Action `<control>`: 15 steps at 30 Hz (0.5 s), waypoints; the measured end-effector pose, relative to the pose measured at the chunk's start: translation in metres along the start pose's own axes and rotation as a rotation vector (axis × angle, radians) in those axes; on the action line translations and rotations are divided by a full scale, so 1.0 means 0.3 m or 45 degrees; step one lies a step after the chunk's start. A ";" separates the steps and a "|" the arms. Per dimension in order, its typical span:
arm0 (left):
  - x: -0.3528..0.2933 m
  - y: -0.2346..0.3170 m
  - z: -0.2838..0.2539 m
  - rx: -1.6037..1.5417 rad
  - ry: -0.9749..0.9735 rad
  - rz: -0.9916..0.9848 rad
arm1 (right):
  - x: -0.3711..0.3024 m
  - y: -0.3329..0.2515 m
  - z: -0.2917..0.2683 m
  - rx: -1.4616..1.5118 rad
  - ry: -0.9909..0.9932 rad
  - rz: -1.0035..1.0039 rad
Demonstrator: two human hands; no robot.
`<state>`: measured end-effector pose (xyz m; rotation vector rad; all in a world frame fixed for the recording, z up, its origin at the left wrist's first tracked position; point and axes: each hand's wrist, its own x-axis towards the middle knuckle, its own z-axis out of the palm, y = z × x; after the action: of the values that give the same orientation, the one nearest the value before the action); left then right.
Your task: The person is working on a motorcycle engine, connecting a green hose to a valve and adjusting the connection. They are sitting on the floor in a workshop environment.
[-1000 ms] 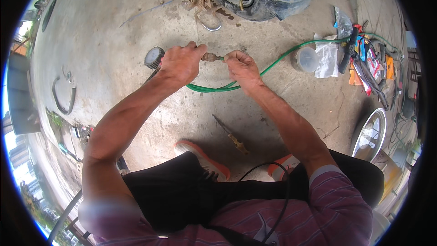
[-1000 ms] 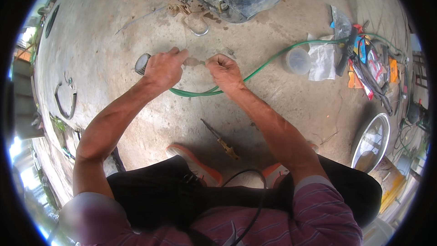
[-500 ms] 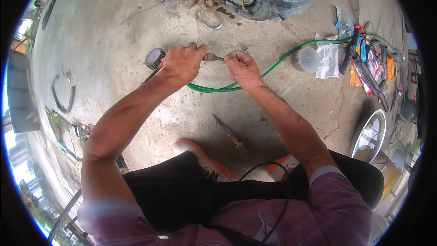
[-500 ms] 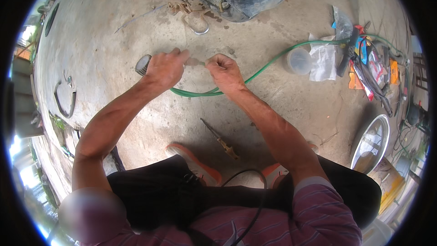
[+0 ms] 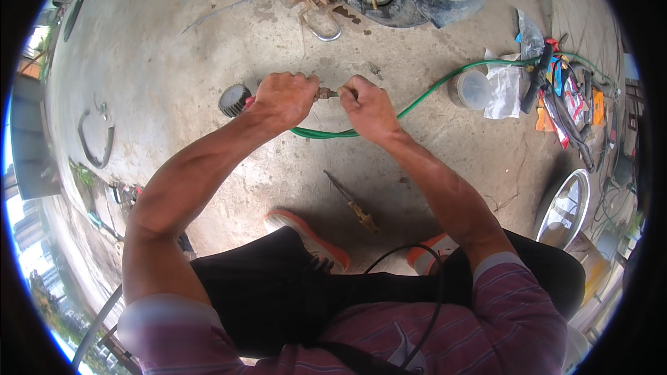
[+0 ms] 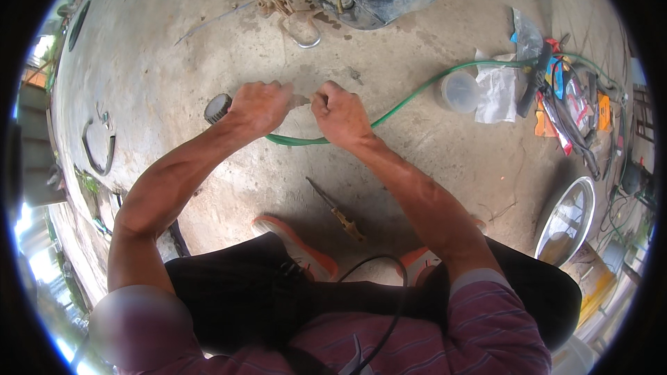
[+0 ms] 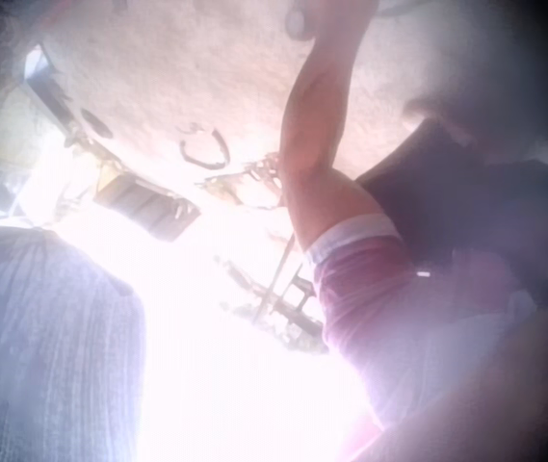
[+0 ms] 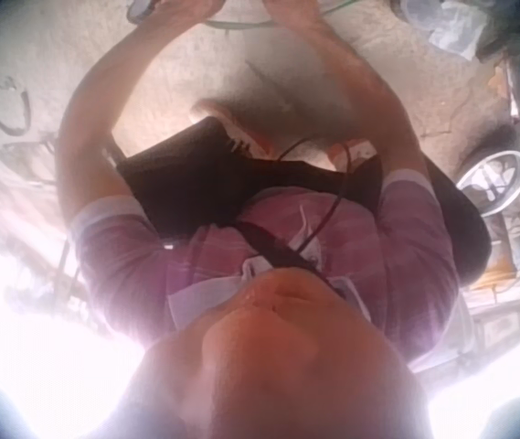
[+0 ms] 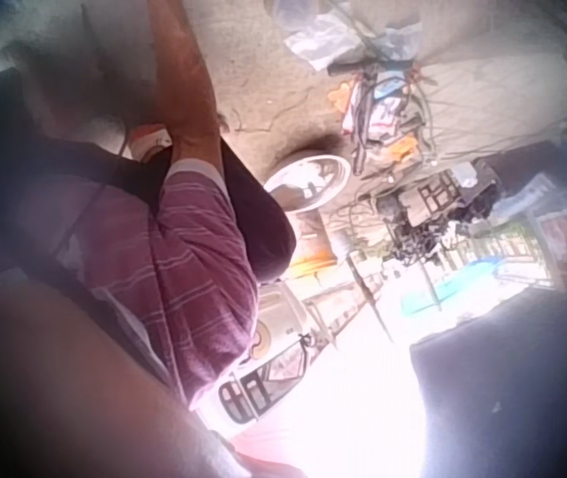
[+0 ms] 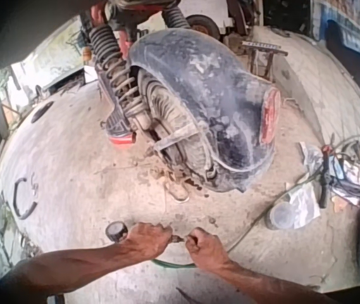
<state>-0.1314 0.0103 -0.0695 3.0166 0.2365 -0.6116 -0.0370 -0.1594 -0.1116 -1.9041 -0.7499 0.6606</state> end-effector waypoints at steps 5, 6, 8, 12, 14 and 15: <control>0.013 0.001 0.013 0.015 0.003 -0.014 | 0.024 0.044 0.018 0.081 0.014 0.053; 0.017 0.000 0.013 0.019 0.024 -0.010 | 0.036 0.064 0.019 0.146 -0.015 0.101; 0.023 -0.002 0.015 0.022 0.056 -0.011 | 0.043 0.067 0.003 0.417 -0.115 0.286; 0.045 -0.031 0.039 -0.010 0.047 -0.053 | 0.026 0.028 -0.029 0.995 -0.214 0.709; 0.047 -0.048 0.043 -0.029 0.035 -0.079 | 0.007 0.039 -0.027 1.126 -0.184 0.766; 0.045 -0.058 0.045 -0.030 0.035 -0.092 | -0.006 0.073 -0.010 1.174 -0.179 0.752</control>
<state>-0.1272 0.0283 -0.0875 3.0070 0.3525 -0.5685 -0.0312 -0.1703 -0.1301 -1.1879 0.0996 1.2492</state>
